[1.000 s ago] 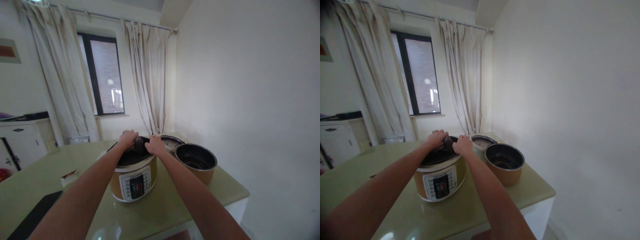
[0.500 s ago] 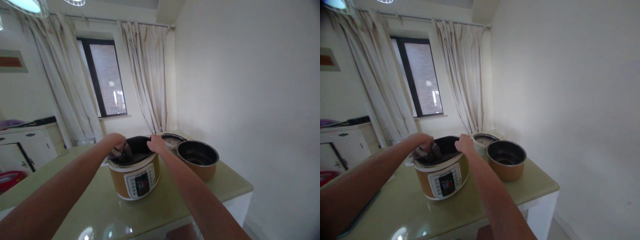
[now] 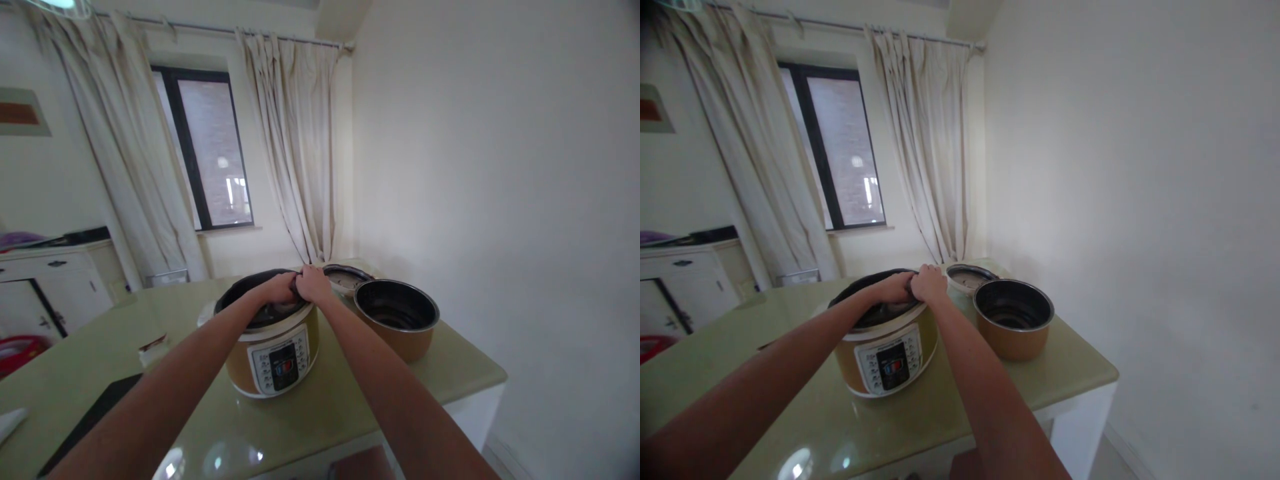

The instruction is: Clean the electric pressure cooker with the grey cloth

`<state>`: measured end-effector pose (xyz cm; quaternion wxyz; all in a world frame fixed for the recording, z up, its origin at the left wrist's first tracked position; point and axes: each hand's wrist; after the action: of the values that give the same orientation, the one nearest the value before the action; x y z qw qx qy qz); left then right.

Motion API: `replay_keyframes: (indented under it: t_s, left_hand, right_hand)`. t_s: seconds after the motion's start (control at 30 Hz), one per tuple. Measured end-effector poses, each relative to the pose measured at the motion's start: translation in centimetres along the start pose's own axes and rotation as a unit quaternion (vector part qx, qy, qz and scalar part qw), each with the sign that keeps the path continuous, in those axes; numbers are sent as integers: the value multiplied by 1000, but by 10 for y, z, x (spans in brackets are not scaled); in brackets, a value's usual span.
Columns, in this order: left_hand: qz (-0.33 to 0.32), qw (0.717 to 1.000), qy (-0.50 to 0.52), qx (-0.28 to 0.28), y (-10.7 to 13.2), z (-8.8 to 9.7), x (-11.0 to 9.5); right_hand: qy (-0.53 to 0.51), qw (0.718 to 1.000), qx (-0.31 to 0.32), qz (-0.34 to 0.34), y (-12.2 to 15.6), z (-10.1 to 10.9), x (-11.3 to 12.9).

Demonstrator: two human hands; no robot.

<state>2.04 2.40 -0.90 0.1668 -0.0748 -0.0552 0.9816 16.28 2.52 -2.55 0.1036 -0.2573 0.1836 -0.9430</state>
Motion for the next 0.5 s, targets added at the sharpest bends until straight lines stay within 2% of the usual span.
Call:
replay_keyframes:
  t_s: [0.1,0.23,0.37,0.5]
  left_hand:
    - [59,995,-60,-47,-14,-10,1]
    - [93,986,-115,-72,-7,-7,22]
    - [102,986,-125,-41,11,-1,46]
    - [114,989,-90,13,14,-1,58]
  right_hand:
    - [-7,1000,5,3,0,0,-1]
    - [7,1000,8,14,-1,-1,-2]
    - [8,1000,5,13,-2,-1,-2]
    - [-2,1000,5,12,-1,-1,-2]
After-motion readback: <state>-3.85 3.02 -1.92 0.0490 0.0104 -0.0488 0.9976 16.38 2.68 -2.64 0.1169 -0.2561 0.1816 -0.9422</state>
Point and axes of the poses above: each hand's wrist, its own y-axis away from the middle knuckle, its own z-axis out of the back of the hand, x = y × z, and after that the axes turned 8 degrees about -x, right-handed
